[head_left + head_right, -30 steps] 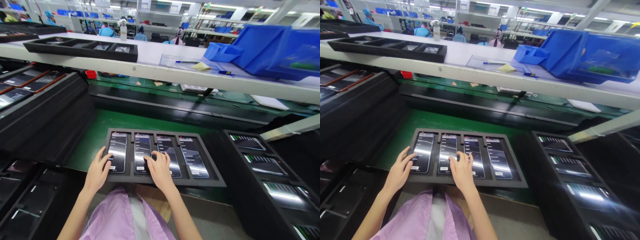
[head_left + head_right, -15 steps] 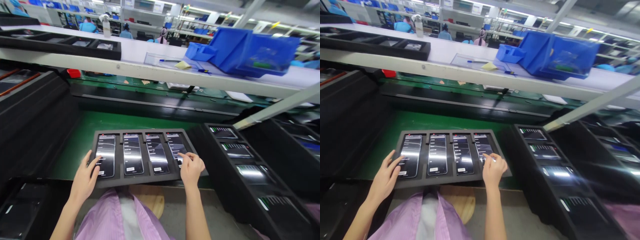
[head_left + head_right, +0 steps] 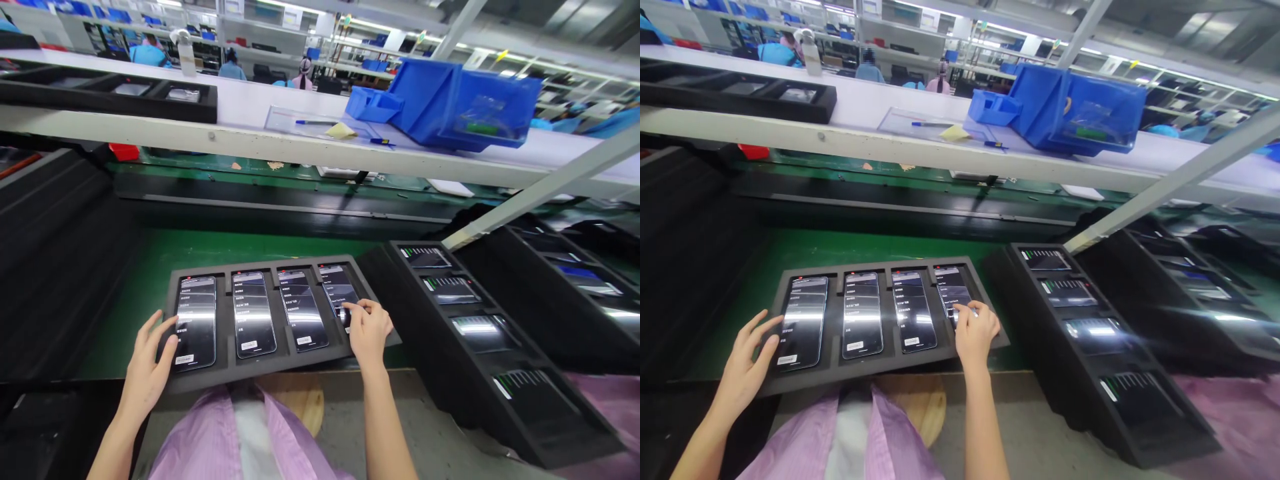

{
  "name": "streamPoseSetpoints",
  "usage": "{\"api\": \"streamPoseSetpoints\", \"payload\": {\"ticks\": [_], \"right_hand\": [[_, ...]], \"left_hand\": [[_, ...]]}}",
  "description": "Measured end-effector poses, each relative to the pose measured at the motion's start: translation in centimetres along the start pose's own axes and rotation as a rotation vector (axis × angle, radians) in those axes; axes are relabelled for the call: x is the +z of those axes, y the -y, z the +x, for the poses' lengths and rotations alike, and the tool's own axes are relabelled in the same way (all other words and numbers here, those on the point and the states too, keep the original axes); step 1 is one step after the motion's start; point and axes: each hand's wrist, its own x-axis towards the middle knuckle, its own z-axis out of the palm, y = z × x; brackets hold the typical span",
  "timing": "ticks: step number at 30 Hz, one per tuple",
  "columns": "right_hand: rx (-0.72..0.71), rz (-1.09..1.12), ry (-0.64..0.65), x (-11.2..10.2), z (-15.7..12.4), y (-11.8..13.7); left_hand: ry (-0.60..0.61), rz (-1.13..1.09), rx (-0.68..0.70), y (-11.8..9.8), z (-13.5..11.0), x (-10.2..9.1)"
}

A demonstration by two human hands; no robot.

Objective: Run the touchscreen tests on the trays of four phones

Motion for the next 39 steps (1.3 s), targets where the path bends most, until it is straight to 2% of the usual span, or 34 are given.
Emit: {"api": "streamPoseSetpoints", "payload": {"ticks": [4,8,12,18,32,39], "right_hand": [[-0.059,0.030,0.067,0.6,0.4,2.0],[-0.144,0.046,0.190,2.0,0.8,5.3],[-0.214,0.031,0.297,3.3,1.0,7.7],[-0.242,0.008,0.333,3.6,1.0,8.4],[-0.348,0.005,0.348,3.7,-0.1,11.2],[-0.456,-0.046,0.418,4.8,-1.3,13.6]], "left_hand": [[-0.023,-0.276,-0.195,-0.9,2.7,0.5],[-0.001,-0.357,-0.260,-1.6,5.6,1.2],[0.044,-0.433,-0.348,-1.6,7.4,1.7],[0.039,-0.495,-0.372,-1.3,7.9,1.9],[0.088,-0.461,-0.264,-1.1,8.0,2.3],[0.045,-0.415,-0.312,-0.8,8.4,2.4]]}}
